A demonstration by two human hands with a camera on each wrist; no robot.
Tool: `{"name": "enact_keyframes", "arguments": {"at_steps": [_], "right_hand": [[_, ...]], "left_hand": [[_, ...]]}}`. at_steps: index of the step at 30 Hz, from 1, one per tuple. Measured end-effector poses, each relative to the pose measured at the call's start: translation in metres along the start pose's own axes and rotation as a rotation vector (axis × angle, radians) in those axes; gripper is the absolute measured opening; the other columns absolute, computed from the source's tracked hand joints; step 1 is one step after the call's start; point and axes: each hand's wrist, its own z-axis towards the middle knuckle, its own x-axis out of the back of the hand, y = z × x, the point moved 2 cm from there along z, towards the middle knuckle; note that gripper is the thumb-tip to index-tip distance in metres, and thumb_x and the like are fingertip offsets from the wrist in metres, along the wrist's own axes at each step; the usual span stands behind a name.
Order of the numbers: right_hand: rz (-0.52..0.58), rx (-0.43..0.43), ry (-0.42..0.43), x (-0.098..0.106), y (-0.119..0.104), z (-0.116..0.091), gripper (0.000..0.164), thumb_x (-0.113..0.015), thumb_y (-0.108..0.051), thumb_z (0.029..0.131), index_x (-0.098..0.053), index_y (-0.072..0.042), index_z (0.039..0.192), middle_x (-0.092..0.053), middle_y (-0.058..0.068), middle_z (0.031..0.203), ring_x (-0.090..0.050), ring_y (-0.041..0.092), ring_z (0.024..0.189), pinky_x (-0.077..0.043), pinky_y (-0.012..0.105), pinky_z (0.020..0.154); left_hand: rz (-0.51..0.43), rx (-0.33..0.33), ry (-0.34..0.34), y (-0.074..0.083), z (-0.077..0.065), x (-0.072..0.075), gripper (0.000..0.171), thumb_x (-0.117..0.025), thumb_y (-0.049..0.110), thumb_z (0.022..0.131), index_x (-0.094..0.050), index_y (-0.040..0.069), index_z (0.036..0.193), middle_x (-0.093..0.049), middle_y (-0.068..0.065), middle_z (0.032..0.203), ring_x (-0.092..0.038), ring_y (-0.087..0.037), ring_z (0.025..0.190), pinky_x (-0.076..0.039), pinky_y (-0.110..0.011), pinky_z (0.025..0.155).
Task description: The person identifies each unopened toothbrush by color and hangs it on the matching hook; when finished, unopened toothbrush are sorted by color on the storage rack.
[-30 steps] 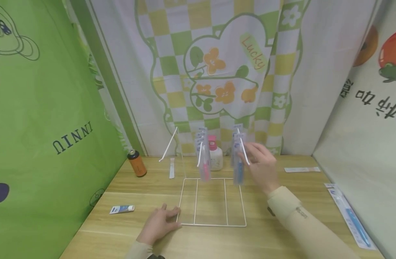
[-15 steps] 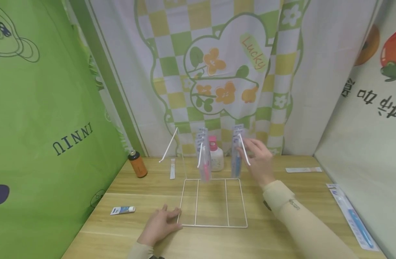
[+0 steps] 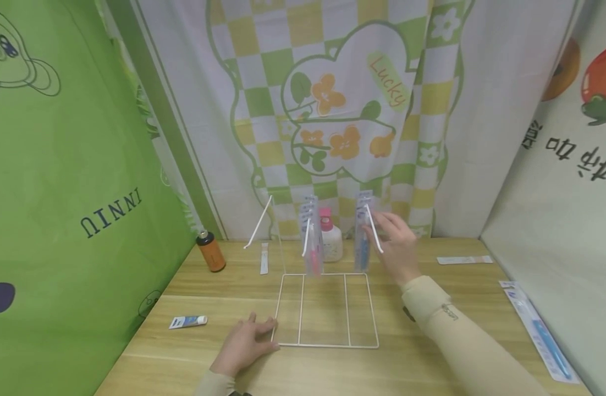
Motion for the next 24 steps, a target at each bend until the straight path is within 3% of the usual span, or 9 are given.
{"name": "enact_keyframes", "arguments": {"at_steps": [12, 17, 21, 24], "right_hand": [[0.000, 0.005, 0.018, 0.000, 0.003, -0.002, 0.055, -0.090, 0.002, 0.083, -0.072, -0.003, 0.134, -0.075, 0.022, 0.116, -0.077, 0.036, 0.094, -0.067, 0.042, 0.071], [0.023, -0.001, 0.013, 0.011, 0.005, -0.007, 0.057, -0.090, 0.008, 0.080, -0.074, -0.004, 0.133, -0.075, 0.022, 0.119, -0.078, 0.037, 0.092, -0.063, 0.020, 0.079], [0.043, -0.091, -0.043, 0.034, 0.013, -0.014, 0.058, -0.091, 0.010, 0.078, -0.075, -0.005, 0.132, -0.076, 0.020, 0.123, -0.079, 0.037, 0.090, -0.055, 0.007, 0.082], [0.030, -0.240, -0.171, 0.062, 0.030, -0.021, 0.055, -0.091, 0.003, 0.083, -0.074, -0.007, 0.135, -0.076, 0.020, 0.125, -0.079, 0.036, 0.087, -0.056, 0.007, 0.077]], "left_hand": [[-0.009, -0.007, -0.004, 0.003, 0.000, 0.001, 0.064, -0.087, 0.046, 0.088, -0.072, 0.014, 0.141, -0.069, -0.010, 0.143, -0.039, -0.061, 0.147, -0.021, -0.081, 0.119], [-0.008, -0.002, -0.006, 0.004, 0.000, 0.000, 0.063, -0.087, 0.046, 0.088, -0.072, 0.014, 0.141, -0.069, -0.009, 0.144, -0.040, -0.060, 0.148, -0.021, -0.080, 0.120], [-0.005, 0.013, -0.007, 0.004, -0.001, 0.000, 0.064, -0.086, 0.047, 0.088, -0.072, 0.017, 0.141, -0.067, -0.010, 0.146, -0.040, -0.060, 0.148, -0.021, -0.080, 0.119], [-0.019, 0.020, 0.000, 0.006, -0.002, 0.003, 0.064, -0.087, 0.047, 0.087, -0.072, 0.016, 0.141, -0.068, -0.011, 0.145, -0.039, -0.060, 0.148, -0.021, -0.081, 0.119]]}}
